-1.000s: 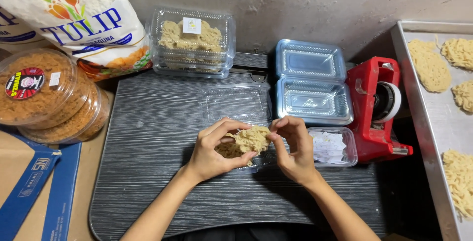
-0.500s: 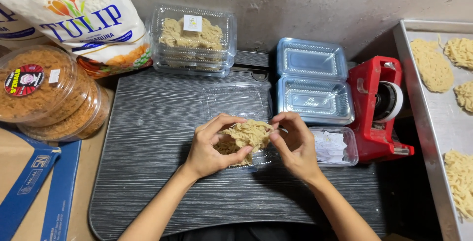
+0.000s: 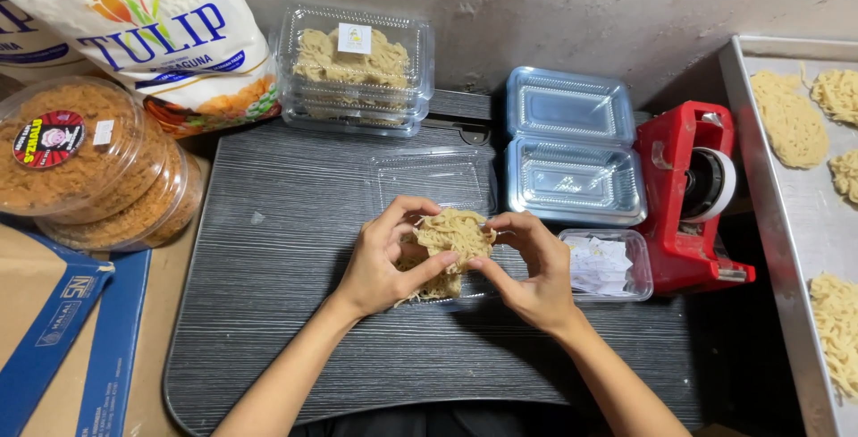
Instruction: The person places portions of dry noodles into clear plastic containers, arranges them, and seals the containers using a red tape dispenser. The person repeats this process for multiple containers.
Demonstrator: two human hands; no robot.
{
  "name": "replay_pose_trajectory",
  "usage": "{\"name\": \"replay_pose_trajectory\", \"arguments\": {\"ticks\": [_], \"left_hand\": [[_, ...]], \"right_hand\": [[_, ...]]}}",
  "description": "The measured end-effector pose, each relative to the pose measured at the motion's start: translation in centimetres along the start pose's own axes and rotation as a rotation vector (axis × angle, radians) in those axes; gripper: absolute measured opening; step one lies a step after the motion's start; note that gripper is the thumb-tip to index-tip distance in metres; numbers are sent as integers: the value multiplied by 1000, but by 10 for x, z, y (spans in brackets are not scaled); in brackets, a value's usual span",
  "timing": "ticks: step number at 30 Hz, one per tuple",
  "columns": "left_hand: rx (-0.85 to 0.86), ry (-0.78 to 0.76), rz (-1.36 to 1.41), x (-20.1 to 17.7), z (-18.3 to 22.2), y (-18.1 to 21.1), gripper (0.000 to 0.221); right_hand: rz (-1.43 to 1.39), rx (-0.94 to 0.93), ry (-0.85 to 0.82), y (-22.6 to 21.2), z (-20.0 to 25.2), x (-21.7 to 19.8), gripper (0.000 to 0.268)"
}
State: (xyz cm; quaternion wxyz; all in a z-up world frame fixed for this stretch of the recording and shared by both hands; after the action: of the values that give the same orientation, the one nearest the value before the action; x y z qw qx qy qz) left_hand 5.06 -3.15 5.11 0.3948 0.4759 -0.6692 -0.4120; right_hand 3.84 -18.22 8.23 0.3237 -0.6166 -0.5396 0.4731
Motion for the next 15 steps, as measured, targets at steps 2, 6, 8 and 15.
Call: {"name": "replay_pose_trajectory", "arguments": {"ticks": [2,6,8,15], "left_hand": [[10,-1,12,1,-2,4,45],[1,15,-7,0,0,-1,41],[-13,-8,-28,3,2,-5,37],[35,0,-64,0,-2,0,31]], "right_hand": [[33,-15,4,-1,0,0,36],[136,-53,1,-14,-2,2,28],[246,-169,61,-26,1,1,24],[369,-335,133,-46,5,2,8]]}}
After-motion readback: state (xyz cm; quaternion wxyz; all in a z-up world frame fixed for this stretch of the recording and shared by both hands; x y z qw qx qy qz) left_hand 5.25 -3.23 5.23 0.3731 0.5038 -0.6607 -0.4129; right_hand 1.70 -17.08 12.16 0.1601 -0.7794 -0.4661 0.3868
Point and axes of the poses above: each hand's wrist, its own z-axis away from the middle knuckle, its own x-axis out of the palm, y = z × x, the point moved 9 cm from there along -z, towards the middle knuckle, and after that the axes turned 8 degrees about x, right-handed, at the moved point
